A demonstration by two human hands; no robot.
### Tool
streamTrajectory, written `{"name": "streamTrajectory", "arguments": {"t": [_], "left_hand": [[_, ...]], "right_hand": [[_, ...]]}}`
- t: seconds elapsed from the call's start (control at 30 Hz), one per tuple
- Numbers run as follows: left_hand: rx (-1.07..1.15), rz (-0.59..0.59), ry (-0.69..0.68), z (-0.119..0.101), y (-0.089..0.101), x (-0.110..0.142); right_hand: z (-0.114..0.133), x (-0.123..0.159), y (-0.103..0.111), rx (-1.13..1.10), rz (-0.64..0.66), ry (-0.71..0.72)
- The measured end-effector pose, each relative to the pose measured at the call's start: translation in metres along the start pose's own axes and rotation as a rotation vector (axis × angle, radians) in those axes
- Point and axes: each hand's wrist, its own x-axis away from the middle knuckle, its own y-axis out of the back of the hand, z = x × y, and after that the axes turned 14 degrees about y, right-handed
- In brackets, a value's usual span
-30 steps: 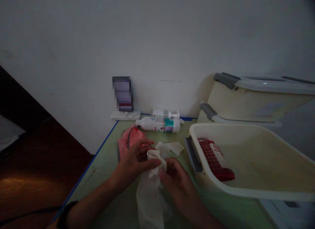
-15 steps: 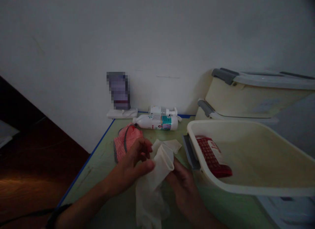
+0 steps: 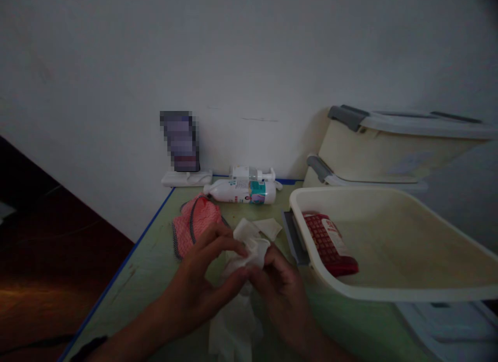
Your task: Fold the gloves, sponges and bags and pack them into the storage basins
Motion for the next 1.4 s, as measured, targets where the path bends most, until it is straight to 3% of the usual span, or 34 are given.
{"name": "streamTrajectory", "arguments": {"t": [0.17, 0.27, 0.37, 0.47, 0.6, 0.83, 0.9, 0.97, 1.1, 1.27, 1.4], "left_hand": [[0.166, 0.084, 0.071, 0.0, -0.001, 0.0], [0.436, 0.037, 0.298, 0.001, 0.002, -0.003], [0.901, -0.059, 0.536, -0.002, 0.008, -0.012], [1.169, -0.028, 0.737, -0.007, 0.012, -0.018], [1.273, 0.009, 0.858, -0.009, 0.009, -0.019], [1.22, -0.253, 0.976, -0.012, 0.01, -0.025], [1.222, -0.221, 1.083, -0.014, 0.01, -0.026], [1.228, -0.141, 1.147, -0.015, 0.01, -0.027], [1.241, -0.061, 1.06, -0.01, 0.006, -0.025], [1.123, -0.1, 0.922, -0.003, 0.003, -0.021], [1.09, -0.125, 0.85, -0.005, 0.004, -0.018]], "right_hand": [[0.006, -0.001, -0.001, -0.049, 0.024, 0.038], [0.013, -0.001, -0.002, -0.165, 0.058, -0.009], [0.016, 0.002, -0.003, -0.32, 0.06, -0.112], [0.014, 0.006, -0.004, -0.468, -0.003, -0.244], [0.01, 0.005, -0.003, -0.602, -0.097, -0.339], [0.007, -0.005, 0.0, -0.483, 0.233, -0.449], [0.005, -0.002, 0.001, -0.478, 0.238, -0.492], [0.004, 0.003, 0.003, -0.507, 0.147, -0.542], [0.001, 0.01, 0.006, -0.526, -0.049, -0.62], [0.006, 0.002, 0.003, -0.675, 0.223, -0.483], [0.012, 0.0, 0.005, -0.565, 0.348, -0.54]]}}
